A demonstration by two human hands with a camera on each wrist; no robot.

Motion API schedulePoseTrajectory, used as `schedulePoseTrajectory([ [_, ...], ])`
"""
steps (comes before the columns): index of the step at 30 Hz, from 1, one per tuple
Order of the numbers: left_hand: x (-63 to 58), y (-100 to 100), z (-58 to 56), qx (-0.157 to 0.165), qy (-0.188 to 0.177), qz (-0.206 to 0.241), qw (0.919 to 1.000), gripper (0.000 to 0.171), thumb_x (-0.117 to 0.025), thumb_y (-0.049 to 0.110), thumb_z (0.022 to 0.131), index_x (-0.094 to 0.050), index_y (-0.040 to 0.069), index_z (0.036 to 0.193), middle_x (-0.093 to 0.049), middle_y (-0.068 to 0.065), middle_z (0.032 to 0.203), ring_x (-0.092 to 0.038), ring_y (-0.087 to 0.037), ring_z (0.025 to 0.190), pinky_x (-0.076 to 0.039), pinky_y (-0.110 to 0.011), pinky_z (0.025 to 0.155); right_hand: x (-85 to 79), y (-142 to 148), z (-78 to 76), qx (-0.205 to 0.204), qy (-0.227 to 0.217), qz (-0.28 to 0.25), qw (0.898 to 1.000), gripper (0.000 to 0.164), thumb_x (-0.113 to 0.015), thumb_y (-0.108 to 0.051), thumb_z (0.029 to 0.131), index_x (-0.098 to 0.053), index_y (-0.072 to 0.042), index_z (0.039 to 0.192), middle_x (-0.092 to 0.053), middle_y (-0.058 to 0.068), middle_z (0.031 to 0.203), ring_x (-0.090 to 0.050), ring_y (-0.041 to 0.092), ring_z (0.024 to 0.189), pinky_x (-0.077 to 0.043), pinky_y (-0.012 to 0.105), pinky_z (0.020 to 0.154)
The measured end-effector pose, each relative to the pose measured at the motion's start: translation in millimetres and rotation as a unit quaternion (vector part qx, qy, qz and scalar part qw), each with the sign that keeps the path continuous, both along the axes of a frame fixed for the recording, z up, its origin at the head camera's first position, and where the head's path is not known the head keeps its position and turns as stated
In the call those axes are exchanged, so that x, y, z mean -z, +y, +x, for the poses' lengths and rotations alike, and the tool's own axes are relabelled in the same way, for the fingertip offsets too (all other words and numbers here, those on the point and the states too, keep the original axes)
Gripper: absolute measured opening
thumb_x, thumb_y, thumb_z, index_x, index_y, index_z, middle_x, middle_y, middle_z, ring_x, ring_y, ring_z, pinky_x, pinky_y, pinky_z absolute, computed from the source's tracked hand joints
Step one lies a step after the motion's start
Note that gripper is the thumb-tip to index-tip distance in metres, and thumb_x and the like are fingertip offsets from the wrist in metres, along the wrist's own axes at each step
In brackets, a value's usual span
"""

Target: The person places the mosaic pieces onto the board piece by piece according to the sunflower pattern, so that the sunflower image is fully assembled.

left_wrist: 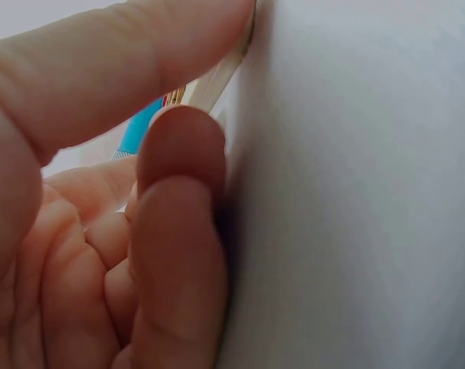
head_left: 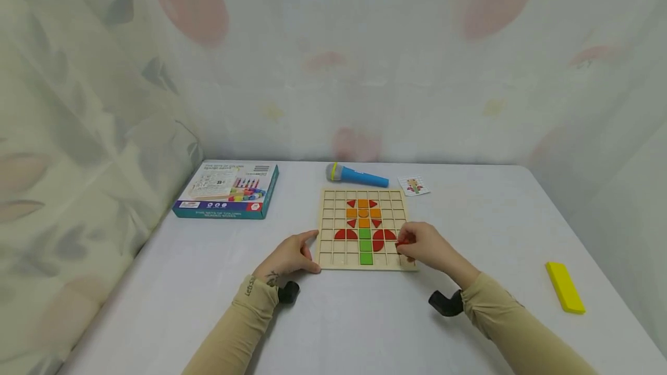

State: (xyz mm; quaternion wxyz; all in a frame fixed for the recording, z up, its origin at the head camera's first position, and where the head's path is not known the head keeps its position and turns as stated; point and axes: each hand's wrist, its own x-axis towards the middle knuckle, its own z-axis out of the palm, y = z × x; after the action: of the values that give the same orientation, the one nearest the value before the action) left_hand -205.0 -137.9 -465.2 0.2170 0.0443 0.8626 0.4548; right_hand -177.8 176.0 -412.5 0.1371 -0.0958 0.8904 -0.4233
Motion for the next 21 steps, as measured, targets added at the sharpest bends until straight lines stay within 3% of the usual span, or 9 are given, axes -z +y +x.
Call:
schedulePoseTrajectory([
  [6, 2.5, -1, -1.1, -0.009, -0.009, 0.014, 0.9998, 0.094, -0.085, 0.007, 0.059, -0.04, 0.013, 0.141, -0.054, -0.006, 0.068, -0.046, -0.015, 0.057, -0.036, -0.026, 0.051, -2.7, -43, -20.7, 0.002, 0.024, 0.007, 1.0, 0.022, -0.056, -0.005, 0.085, -0.065, -0.004, 0.105, -0.059, 0.008, 0.087, -0.054, 0.019, 0.072, -0.047, 0.028, 0.062],
  [9, 2.7, 0, -1.1, -0.012, -0.013, 0.016, 0.9997, 0.094, -0.085, 0.007, 0.059, -0.04, 0.014, 0.141, -0.054, -0.006, 0.068, -0.046, -0.015, 0.057, -0.035, -0.026, 0.05, -0.8, -61, -31.0, -0.003, 0.041, 0.017, 0.999, 0.015, -0.059, -0.008, 0.085, -0.069, -0.005, 0.097, -0.063, 0.005, 0.091, -0.05, 0.017, 0.078, -0.043, 0.025, 0.065],
  [13, 2.3, 0, -1.0, -0.013, -0.016, 0.016, 0.9997, 0.093, -0.085, 0.007, 0.059, -0.041, 0.015, 0.14, -0.053, -0.006, 0.068, -0.046, -0.015, 0.057, -0.035, -0.026, 0.05, 5.2, -78, -42.7, -0.011, 0.053, 0.023, 0.998, 0.002, -0.066, -0.01, 0.081, -0.067, -0.008, 0.081, -0.06, 0.001, 0.081, -0.05, 0.016, 0.073, -0.042, 0.026, 0.061],
  [21, 3.3, 0, -1.9, -0.007, -0.01, 0.008, 0.9999, 0.093, -0.085, 0.008, 0.059, -0.04, 0.014, 0.14, -0.054, -0.005, 0.069, -0.046, -0.014, 0.057, -0.035, -0.026, 0.051, 20.2, -96, -52.2, -0.051, 0.025, 0.072, 0.996, 0.012, -0.069, -0.008, 0.079, -0.064, -0.01, 0.068, -0.057, 0.001, 0.071, -0.048, 0.016, 0.065, -0.039, 0.025, 0.056],
])
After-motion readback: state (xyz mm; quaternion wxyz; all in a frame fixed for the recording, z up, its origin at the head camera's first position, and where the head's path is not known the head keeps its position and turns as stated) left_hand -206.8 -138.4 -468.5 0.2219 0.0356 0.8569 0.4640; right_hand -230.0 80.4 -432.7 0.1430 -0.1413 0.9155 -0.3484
